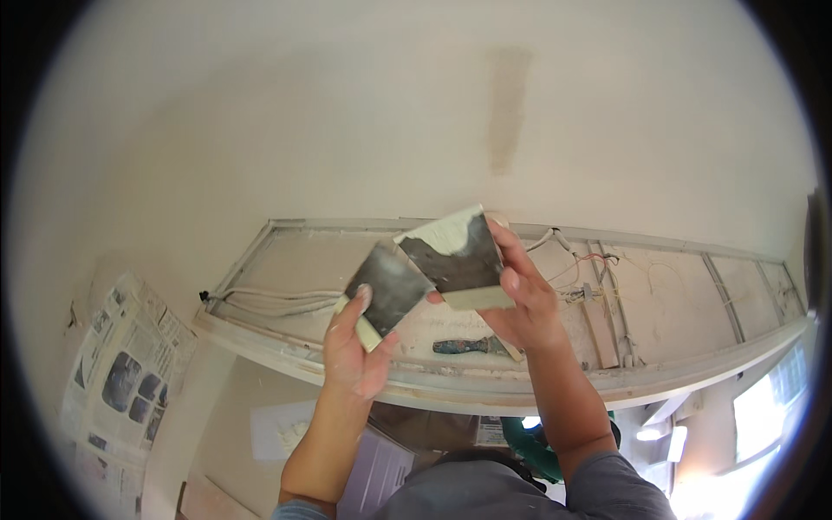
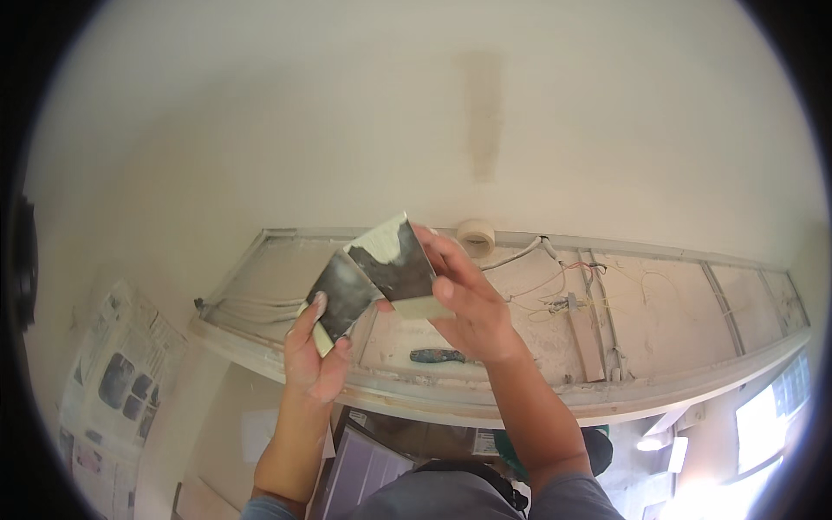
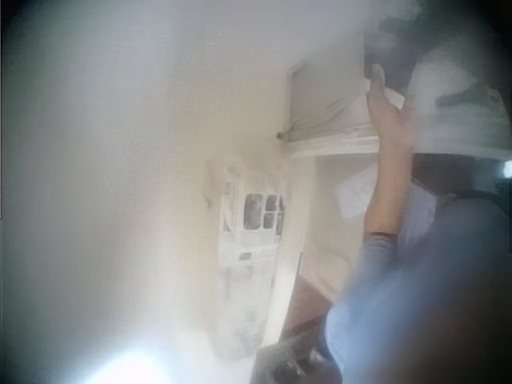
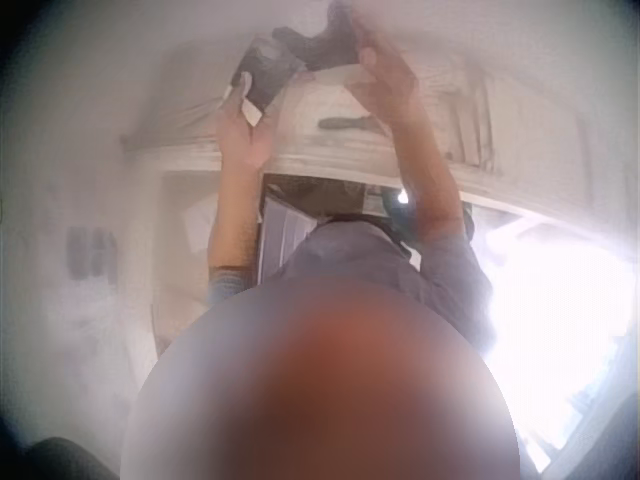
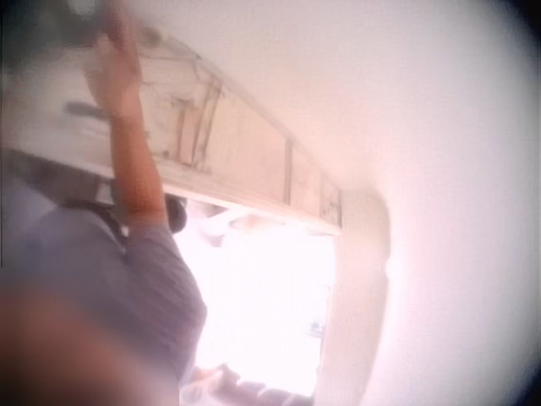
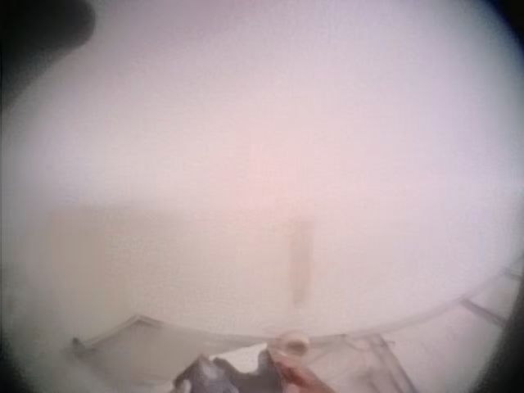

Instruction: The person applies joint compound to a ceiling seam using a putty knife and hawk. They smooth the compound along the seam, then apply and press a paper tape strip over the wet compound, and continue to feather the edges with additional compound.

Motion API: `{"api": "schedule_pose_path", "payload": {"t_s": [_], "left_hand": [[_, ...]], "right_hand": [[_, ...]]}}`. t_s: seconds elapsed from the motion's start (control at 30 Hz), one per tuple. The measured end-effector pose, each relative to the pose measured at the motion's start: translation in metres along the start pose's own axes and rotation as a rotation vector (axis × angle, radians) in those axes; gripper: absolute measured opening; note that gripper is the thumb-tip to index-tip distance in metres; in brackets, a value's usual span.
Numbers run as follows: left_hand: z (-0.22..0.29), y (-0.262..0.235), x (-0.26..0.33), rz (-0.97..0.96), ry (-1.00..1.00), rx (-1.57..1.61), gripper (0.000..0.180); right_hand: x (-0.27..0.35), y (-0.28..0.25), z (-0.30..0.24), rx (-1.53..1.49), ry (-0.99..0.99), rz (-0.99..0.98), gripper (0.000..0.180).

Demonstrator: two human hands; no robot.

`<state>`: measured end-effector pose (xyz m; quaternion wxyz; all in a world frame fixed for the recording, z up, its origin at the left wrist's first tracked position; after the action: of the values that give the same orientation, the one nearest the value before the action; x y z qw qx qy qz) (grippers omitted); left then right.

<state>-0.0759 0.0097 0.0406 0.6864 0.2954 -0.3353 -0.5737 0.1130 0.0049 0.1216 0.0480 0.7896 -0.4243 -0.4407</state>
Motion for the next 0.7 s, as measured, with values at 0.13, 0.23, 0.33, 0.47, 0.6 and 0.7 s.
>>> {"api": "schedule_pose_path", "payload": {"t_s": [0.13,0.23,0.33,0.47,0.6,0.7], "left_hand": [[-0.007,0.031,0.014,-0.060,-0.085,-0.038,0.027],[-0.009,0.036,0.027,-0.238,-0.117,-0.150,0.040],[-0.007,0.034,0.035,-0.368,0.007,-0.220,0.054],[0.008,0.042,0.047,-0.623,0.618,-0.542,0.065],[-0.005,0.037,0.073,-0.996,1.252,-0.960,0.065],[-0.015,0.016,0.057,-1.017,1.325,-1.190,0.071]], "right_hand": [[0.024,0.009,-0.023,0.522,0.020,-0.086,0.049],[0.029,-0.020,-0.032,1.221,0.128,-0.101,0.039],[0.044,-0.064,-0.040,1.115,0.213,0.263,0.038],[0.096,-0.095,0.002,0.223,0.340,0.764,0.036],[0.122,-0.067,0.057,-0.150,0.596,0.640,0.034],[0.129,-0.055,0.069,-0.297,0.637,0.515,0.035]]}}
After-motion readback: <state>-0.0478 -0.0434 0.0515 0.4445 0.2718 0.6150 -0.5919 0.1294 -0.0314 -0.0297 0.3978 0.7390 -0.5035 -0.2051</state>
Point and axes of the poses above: each hand's wrist, its own x-axis away from the middle knuckle, its own y-axis out of the palm, z = x × y, the point moved 8 cm from there along -x, towards the middle knuckle, and after that the axes turned 10 degrees about z, right-handed, at the moved point
